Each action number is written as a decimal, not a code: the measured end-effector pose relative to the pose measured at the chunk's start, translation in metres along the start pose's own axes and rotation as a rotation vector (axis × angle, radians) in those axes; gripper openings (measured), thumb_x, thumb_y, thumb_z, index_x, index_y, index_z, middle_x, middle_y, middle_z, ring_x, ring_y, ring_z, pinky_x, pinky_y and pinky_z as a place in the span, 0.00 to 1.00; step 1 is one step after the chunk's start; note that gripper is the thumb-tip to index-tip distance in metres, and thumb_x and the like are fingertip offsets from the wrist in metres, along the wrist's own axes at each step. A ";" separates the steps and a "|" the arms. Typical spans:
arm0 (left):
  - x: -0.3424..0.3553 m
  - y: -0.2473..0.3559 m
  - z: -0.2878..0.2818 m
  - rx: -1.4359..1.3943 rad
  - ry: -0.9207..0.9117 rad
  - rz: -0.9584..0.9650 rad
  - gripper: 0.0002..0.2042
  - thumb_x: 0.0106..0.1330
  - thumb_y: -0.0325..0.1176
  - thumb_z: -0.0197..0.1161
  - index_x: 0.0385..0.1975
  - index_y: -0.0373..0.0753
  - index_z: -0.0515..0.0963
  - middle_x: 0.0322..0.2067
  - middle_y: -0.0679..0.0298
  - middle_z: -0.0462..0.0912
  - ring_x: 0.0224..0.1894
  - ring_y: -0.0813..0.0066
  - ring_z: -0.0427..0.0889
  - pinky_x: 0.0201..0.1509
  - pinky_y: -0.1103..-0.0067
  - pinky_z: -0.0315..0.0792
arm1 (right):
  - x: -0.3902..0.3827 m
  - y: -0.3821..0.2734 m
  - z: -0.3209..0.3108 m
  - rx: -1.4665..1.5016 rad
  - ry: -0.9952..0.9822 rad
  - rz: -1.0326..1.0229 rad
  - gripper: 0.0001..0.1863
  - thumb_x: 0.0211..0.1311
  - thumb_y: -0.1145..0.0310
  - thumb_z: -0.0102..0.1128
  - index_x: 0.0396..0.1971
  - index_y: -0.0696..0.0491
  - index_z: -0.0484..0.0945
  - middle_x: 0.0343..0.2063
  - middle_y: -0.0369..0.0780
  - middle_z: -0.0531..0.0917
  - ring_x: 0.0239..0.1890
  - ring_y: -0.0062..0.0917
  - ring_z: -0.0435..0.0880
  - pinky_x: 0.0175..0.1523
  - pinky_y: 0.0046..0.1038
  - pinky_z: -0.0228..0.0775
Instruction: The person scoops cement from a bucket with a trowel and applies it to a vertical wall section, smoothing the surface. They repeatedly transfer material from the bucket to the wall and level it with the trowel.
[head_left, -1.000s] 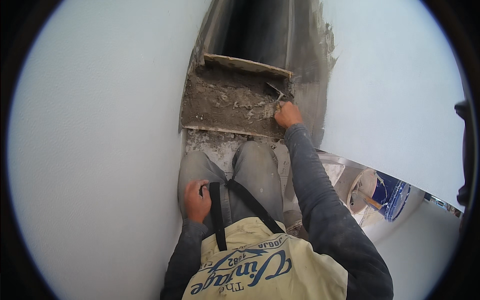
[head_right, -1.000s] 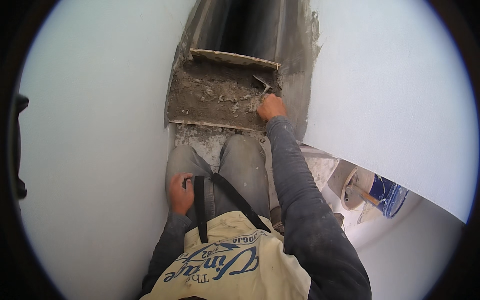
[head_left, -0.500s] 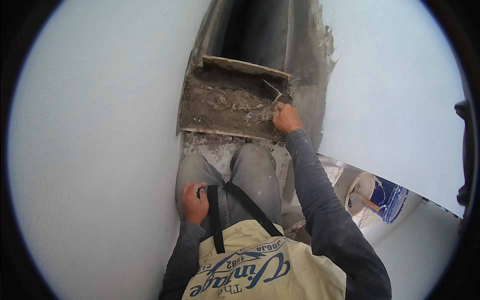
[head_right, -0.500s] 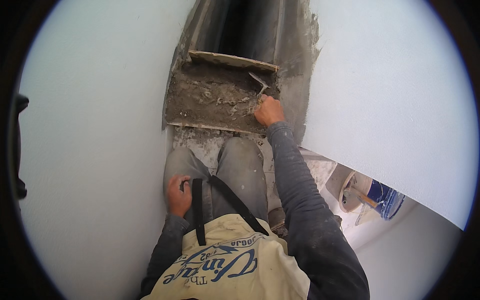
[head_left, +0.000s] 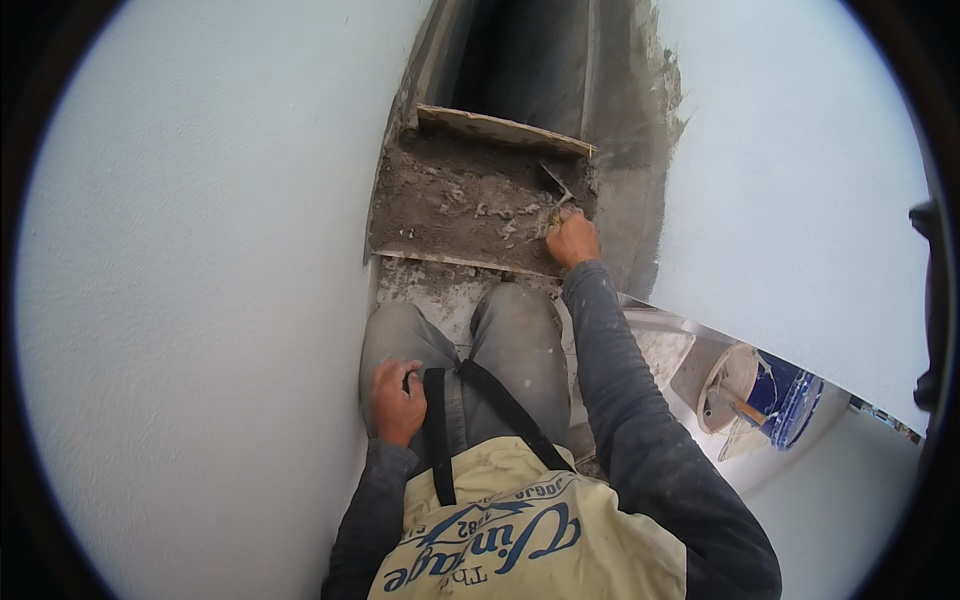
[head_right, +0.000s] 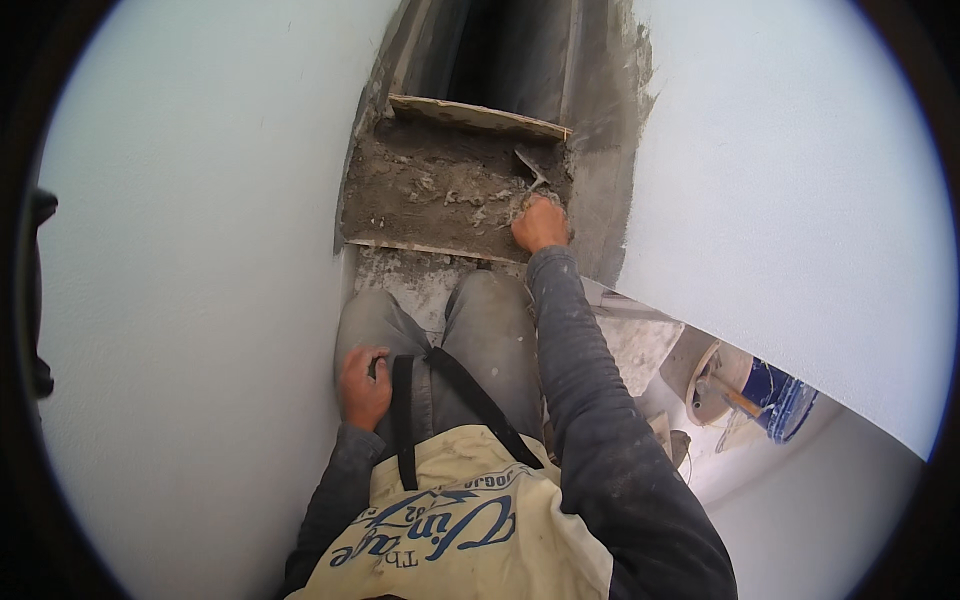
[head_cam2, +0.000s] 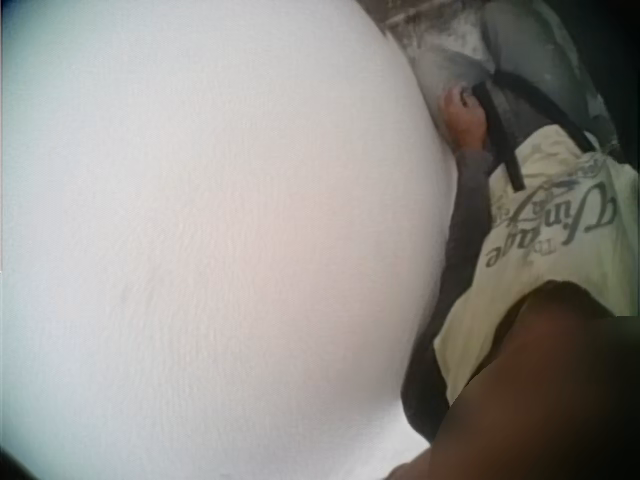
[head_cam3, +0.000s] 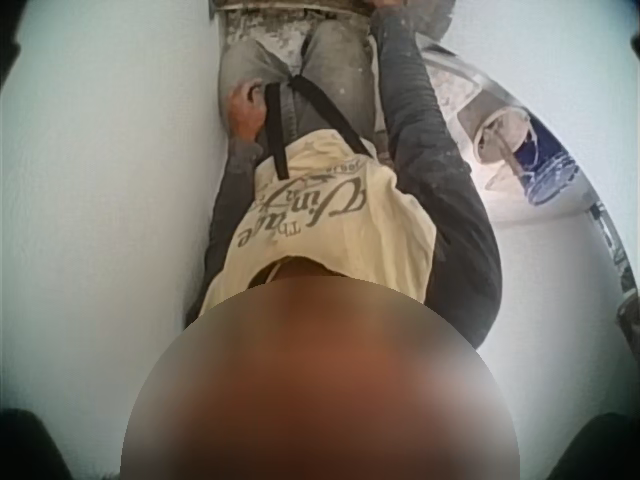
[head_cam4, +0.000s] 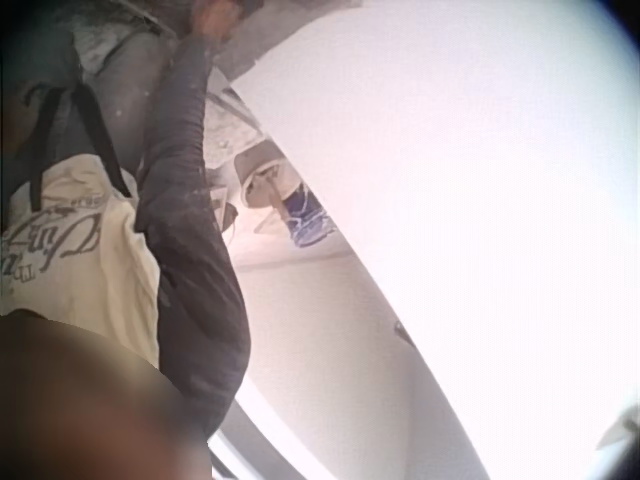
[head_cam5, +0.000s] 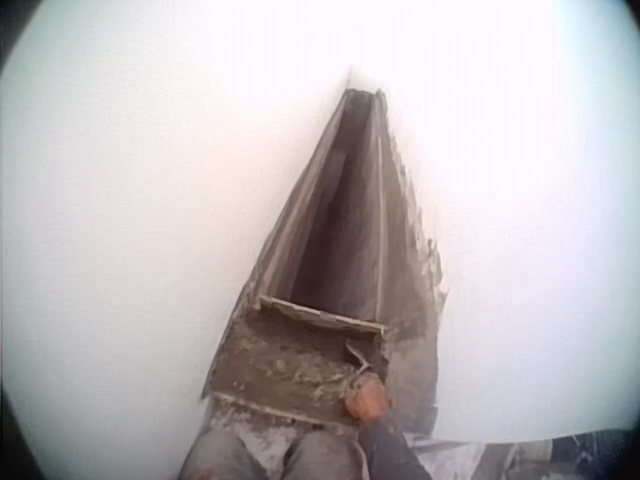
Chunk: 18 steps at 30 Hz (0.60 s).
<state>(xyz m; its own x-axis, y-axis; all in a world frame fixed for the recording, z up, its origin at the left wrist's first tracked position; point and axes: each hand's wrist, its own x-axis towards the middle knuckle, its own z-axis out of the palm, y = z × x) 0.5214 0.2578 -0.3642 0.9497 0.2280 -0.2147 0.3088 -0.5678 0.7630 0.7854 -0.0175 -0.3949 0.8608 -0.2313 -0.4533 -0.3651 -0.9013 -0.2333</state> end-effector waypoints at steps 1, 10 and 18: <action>0.000 -0.001 0.000 0.010 -0.006 -0.009 0.08 0.60 0.21 0.60 0.37 0.35 0.81 0.40 0.51 0.83 0.49 0.50 0.80 0.60 0.63 0.71 | 0.004 -0.001 0.001 -0.003 -0.007 0.000 0.20 0.57 0.69 0.61 0.51 0.58 0.81 0.52 0.55 0.82 0.56 0.49 0.81 0.62 0.44 0.73; 0.001 -0.001 0.002 0.001 0.001 -0.011 0.08 0.60 0.23 0.60 0.37 0.36 0.82 0.40 0.51 0.83 0.50 0.49 0.79 0.60 0.62 0.71 | 0.005 0.012 -0.020 -0.015 -0.011 -0.095 0.19 0.57 0.68 0.63 0.47 0.60 0.82 0.48 0.56 0.84 0.54 0.50 0.82 0.59 0.44 0.75; 0.003 0.000 0.001 0.038 0.021 0.054 0.08 0.60 0.21 0.60 0.37 0.35 0.81 0.40 0.52 0.83 0.49 0.51 0.80 0.59 0.65 0.72 | 0.034 -0.055 -0.001 -0.088 -0.183 0.017 0.20 0.60 0.69 0.62 0.51 0.61 0.81 0.52 0.55 0.82 0.57 0.49 0.81 0.62 0.42 0.75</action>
<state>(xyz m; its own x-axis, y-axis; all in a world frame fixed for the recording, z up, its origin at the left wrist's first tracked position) 0.5246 0.2575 -0.3654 0.9639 0.2124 -0.1604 0.2590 -0.6094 0.7494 0.8347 0.0237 -0.3969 0.7733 -0.1834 -0.6070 -0.3395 -0.9282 -0.1520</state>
